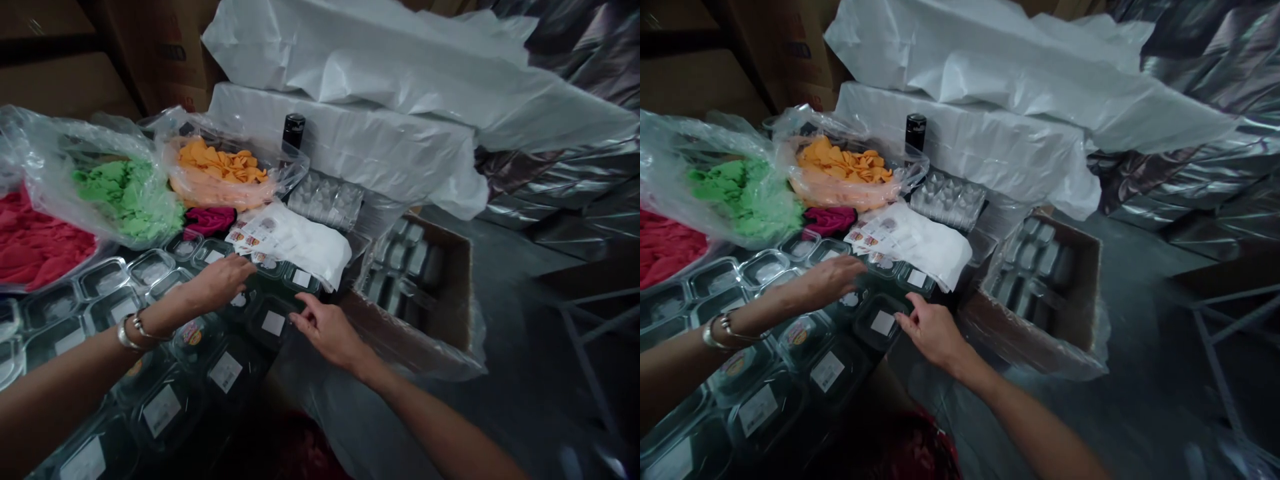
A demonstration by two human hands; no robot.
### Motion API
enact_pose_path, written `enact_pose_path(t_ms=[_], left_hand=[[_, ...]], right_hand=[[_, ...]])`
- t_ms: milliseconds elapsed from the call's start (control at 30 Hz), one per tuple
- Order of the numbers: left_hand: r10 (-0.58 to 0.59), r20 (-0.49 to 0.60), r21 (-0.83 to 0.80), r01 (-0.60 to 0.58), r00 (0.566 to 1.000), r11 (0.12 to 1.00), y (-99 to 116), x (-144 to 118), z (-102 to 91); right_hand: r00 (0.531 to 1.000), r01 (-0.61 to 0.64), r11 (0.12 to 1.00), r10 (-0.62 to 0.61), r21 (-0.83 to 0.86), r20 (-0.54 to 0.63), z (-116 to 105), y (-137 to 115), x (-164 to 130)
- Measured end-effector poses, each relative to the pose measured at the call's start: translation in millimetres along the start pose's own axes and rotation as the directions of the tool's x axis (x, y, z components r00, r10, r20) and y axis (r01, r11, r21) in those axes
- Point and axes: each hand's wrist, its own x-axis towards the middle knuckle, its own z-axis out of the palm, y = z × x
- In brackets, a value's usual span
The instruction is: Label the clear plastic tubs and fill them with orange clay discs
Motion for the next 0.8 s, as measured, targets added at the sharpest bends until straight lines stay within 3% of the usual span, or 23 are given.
enact_pose_path(t_ms=[67,133,200,233,333,467,600,700,800], left_hand=[[-0.064,-0.059,-0.006,0.064,0.996,0.998,1,-18,-6.0],[-0.119,-0.031,-0.057,0.117,0.992,0.991,2,-47,-9.8],[-0.109,0.097,-0.094,0.118,0.989,0.989,5,-76,-9.4],[-0.086,0.173,-0.092,0.104,0.981,0.990,6,-88,-7.8],[-0.052,0.316,-0.033,0.066,0.947,0.997,11,-107,0.6],[-0.043,0.354,-0.020,0.053,0.934,0.998,15,-107,9.6],[-0.027,0.332,-0.087,0.060,0.943,0.994,16,-106,8.5],[-0.070,0.245,-0.182,0.117,0.967,0.976,14,-109,5.7],[-0.113,0.168,-0.235,0.151,0.979,0.960,12,-113,5.7]], right_hand=[[0.993,0.043,0.997,-0.049,-0.061,-0.107,-4,0,-14],[0.973,0.177,0.982,-0.184,-0.060,-0.137,1,-8,-32],[0.921,0.388,0.920,-0.389,-0.053,-0.022,16,-25,-47],[0.872,0.488,0.871,-0.483,-0.065,0.074,25,-35,-52],[0.758,0.630,0.763,-0.565,-0.144,0.324,53,-65,-53],[0.761,0.626,0.738,-0.506,-0.253,0.406,70,-80,-44],[0.757,0.642,0.698,-0.512,-0.318,0.406,69,-72,-42],[0.758,0.643,0.706,-0.531,-0.298,0.378,69,-63,-41],[0.790,0.602,0.735,-0.491,-0.312,0.367,70,-62,-42]])
